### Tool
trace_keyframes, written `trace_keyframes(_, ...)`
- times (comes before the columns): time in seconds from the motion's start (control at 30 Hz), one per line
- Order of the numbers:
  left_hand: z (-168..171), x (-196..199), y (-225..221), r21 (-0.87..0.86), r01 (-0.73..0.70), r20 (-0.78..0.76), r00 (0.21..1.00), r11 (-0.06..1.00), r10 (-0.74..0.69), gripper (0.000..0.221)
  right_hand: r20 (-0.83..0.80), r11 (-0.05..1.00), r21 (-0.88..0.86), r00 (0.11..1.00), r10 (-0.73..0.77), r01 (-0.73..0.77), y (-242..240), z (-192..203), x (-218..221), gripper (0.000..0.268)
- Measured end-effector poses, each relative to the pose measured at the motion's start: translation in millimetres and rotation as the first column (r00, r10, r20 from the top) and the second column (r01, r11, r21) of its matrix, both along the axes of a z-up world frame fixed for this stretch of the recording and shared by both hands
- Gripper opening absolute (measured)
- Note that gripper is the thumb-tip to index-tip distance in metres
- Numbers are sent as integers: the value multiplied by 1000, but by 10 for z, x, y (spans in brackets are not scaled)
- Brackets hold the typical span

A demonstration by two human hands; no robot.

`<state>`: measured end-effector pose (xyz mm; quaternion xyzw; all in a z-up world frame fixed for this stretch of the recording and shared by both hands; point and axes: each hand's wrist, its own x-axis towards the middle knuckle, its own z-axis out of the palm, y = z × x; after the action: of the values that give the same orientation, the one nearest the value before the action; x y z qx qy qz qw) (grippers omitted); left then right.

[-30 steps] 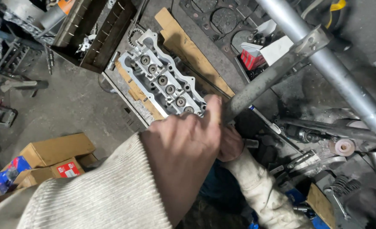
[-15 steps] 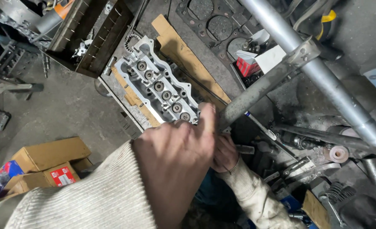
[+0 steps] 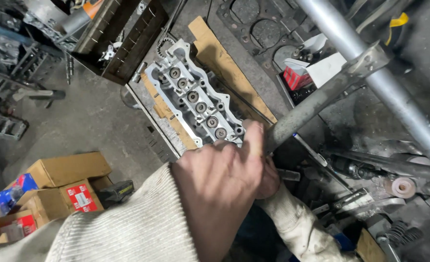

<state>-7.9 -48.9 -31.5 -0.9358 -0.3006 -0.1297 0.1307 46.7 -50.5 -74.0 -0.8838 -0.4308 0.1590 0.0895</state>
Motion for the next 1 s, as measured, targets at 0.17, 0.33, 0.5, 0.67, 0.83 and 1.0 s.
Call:
trace_keyframes(0.17, -20, -25, 42, 81, 46, -56, 998, 996, -42, 31, -136, 690, 647, 841, 523, -324, -871, -2056, 225, 39)
trace_keyframes(0.33, -11, -41, 62, 82, 37, -50, 998, 996, -33, 32, -363, 634, 772, 785, 503, -49, -838, -2399, 75, 33)
trace_keyframes(0.5, 33, 30, 26, 128, 13, -113, 994, 992, 2, 29, -291, 996, -67, 956, 40, -62, -4, -191, -53, 26)
trace_keyframes(0.67, 75, 102, 66, 143, -11, -93, 995, 990, 24, 28, -288, 999, 12, 956, 50, -48, 215, 362, 7, 25)
trace_keyframes(0.83, 100, 71, 56, 134, 8, -131, 991, 991, 9, 27, -326, 997, 54, 943, 70, -56, 50, -544, 62, 25)
trace_keyframes(1.0, 140, 87, 55, 25, -11, -126, 992, 1000, 14, 36, -373, 994, 90, 923, 95, -66, -461, -2295, 111, 24)
